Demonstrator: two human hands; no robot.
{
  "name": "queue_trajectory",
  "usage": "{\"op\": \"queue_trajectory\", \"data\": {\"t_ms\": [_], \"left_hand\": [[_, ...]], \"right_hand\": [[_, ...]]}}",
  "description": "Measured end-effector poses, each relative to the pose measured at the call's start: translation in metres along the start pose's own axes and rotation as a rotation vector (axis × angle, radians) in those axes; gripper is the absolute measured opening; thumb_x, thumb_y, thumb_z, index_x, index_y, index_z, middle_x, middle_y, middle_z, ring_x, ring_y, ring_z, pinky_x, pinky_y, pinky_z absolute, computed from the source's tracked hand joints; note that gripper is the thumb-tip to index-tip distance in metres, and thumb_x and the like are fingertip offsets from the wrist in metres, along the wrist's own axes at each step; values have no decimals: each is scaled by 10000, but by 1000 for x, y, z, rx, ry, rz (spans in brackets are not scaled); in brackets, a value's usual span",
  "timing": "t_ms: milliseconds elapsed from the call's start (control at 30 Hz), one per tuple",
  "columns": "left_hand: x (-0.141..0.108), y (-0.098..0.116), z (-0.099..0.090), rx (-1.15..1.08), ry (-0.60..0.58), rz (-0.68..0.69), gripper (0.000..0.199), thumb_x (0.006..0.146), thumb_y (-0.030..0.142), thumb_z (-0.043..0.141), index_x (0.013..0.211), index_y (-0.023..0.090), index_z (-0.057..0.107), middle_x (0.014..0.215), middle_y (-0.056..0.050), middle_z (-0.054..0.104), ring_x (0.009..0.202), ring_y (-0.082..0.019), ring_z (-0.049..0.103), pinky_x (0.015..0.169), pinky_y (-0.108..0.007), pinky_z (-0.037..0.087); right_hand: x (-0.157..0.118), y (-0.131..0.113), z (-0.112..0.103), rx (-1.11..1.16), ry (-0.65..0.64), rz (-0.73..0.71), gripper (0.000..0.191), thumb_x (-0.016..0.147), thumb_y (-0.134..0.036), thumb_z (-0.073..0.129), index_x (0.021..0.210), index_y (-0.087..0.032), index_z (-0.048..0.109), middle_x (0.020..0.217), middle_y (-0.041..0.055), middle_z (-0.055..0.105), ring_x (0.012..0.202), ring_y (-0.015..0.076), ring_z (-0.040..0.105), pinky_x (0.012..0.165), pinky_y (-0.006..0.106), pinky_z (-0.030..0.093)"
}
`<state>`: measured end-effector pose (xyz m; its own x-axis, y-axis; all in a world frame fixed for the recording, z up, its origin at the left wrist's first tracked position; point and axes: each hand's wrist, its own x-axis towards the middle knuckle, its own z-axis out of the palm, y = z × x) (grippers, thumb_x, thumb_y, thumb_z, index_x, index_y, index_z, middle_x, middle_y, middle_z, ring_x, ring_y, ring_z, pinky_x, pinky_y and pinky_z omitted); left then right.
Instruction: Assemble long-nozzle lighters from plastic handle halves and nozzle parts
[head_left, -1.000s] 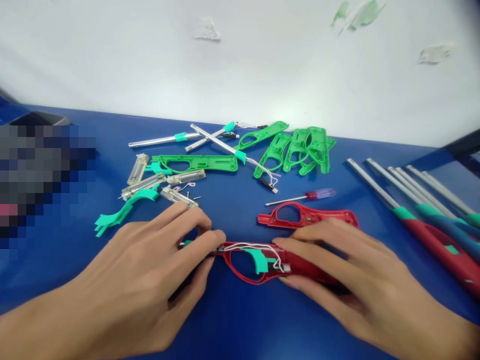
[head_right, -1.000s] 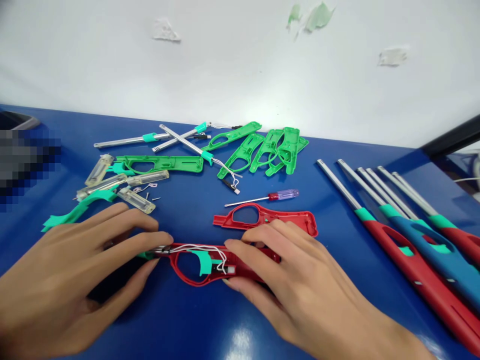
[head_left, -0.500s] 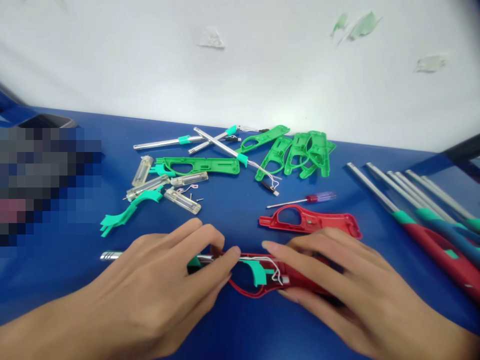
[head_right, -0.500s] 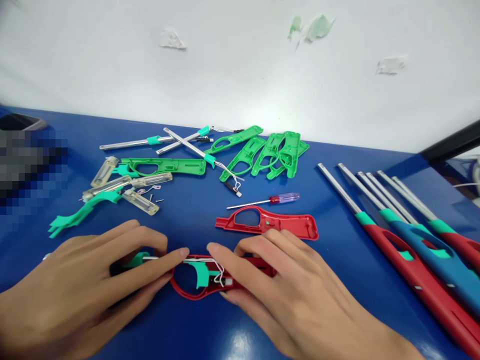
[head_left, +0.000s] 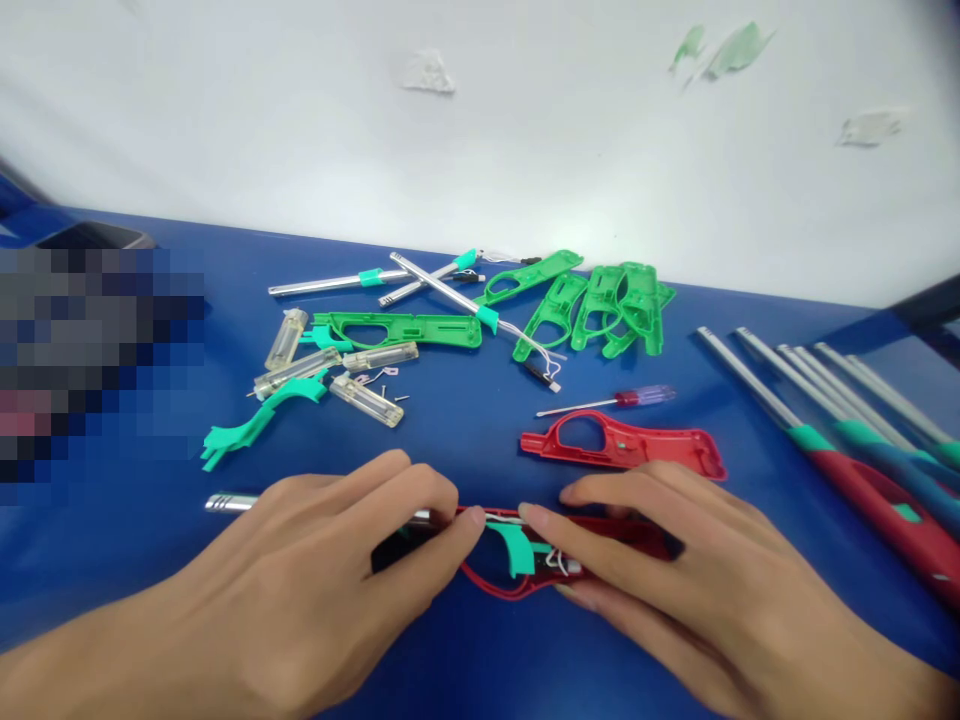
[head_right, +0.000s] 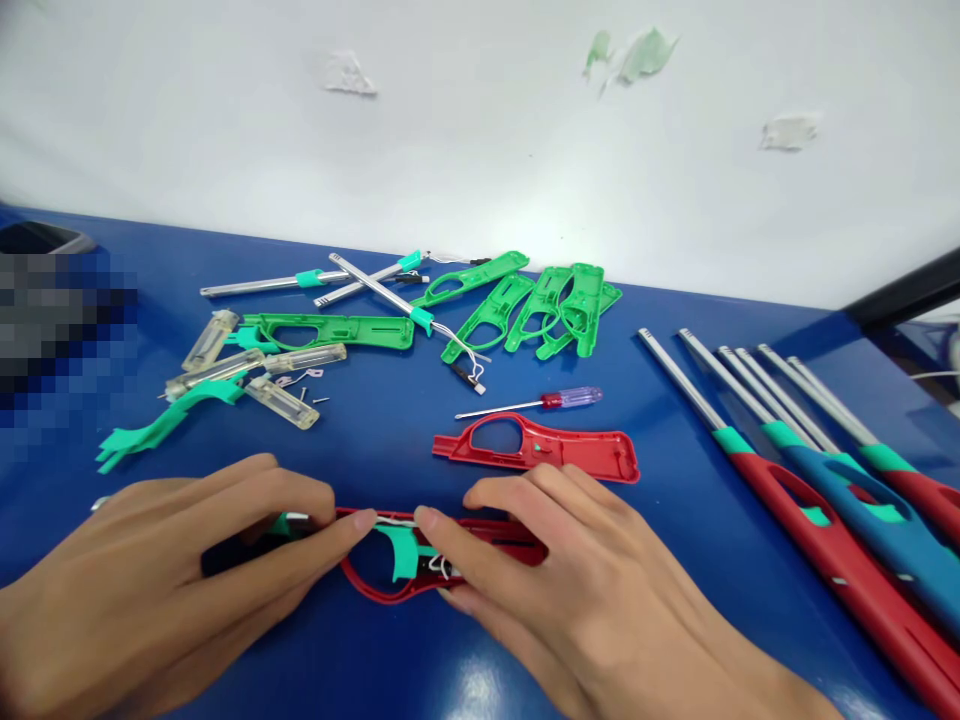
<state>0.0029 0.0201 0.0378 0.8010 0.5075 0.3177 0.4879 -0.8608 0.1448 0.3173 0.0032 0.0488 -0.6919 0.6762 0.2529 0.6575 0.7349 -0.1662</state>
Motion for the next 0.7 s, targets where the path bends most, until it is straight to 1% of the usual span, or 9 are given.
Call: {"op": "queue_trajectory", "data": {"t_ms": [167, 267, 367, 467, 567, 633, 700], "left_hand": [[-1, -1, 0, -17, 10, -35, 317, 1073, 91, 437, 1279, 211, 646, 1075, -47, 558, 781, -165, 487, 546, -351, 328], [0, -1, 0, -78, 13, -70, 316, 1096, 124, 452, 1318, 229, 651, 1089, -46, 563, 769, -158, 496, 544, -351, 330], [0, -1, 0, -110, 9, -77, 341, 1099, 120, 446, 1348, 239, 647, 1086, -48, 571, 759, -156, 511, 548, -345, 347], [0, 1, 0, -107, 12, -80, 364, 1078, 83, 454, 1348, 241, 640, 1089, -44, 577, 738, -148, 523, 534, -337, 349], [3, 4, -3, -111, 31, -99, 416, 1035, 23, 455, 1356, 231, 619, 1117, -49, 594, 779, -152, 574, 528, -327, 361], [6, 6, -4, -101, 54, -101, 430, 1012, 0, 453, 1345, 221, 610, 1137, -59, 610, 820, -167, 603, 519, -326, 364], [9, 8, -5, -83, 68, -112, 422, 997, -7, 452, 1312, 222, 614, 1149, -66, 629, 825, -180, 616, 502, -326, 364]], "right_hand": [[5, 0, -2, 25, 80, -19, 293, 1142, -354, 469, 1325, -334, 698, 1123, 13, 764, 984, 183, 773, 766, 309, 612], [6, 0, -1, 51, 79, -17, 284, 1128, -309, 501, 1322, -330, 707, 1127, 19, 766, 950, 186, 773, 714, 308, 605], [3, 0, 1, 76, 51, 5, 314, 1124, -283, 503, 1367, -341, 692, 1165, 31, 747, 981, 199, 753, 728, 325, 603], [0, 1, 2, 87, 22, 6, 344, 1127, -265, 490, 1414, -347, 661, 1193, 39, 721, 986, 193, 723, 758, 333, 597], [-1, 1, 2, 96, -30, 1, 362, 1130, -252, 483, 1446, -355, 628, 1234, 37, 698, 1031, 183, 694, 832, 338, 591], [-1, 1, 3, 95, -35, 6, 359, 1137, -254, 471, 1451, -352, 614, 1249, 33, 694, 1083, 182, 681, 885, 337, 588], [1, 0, 2, 90, -14, 1, 335, 1139, -270, 472, 1433, -335, 618, 1240, 30, 704, 1093, 178, 683, 902, 325, 596]]}}
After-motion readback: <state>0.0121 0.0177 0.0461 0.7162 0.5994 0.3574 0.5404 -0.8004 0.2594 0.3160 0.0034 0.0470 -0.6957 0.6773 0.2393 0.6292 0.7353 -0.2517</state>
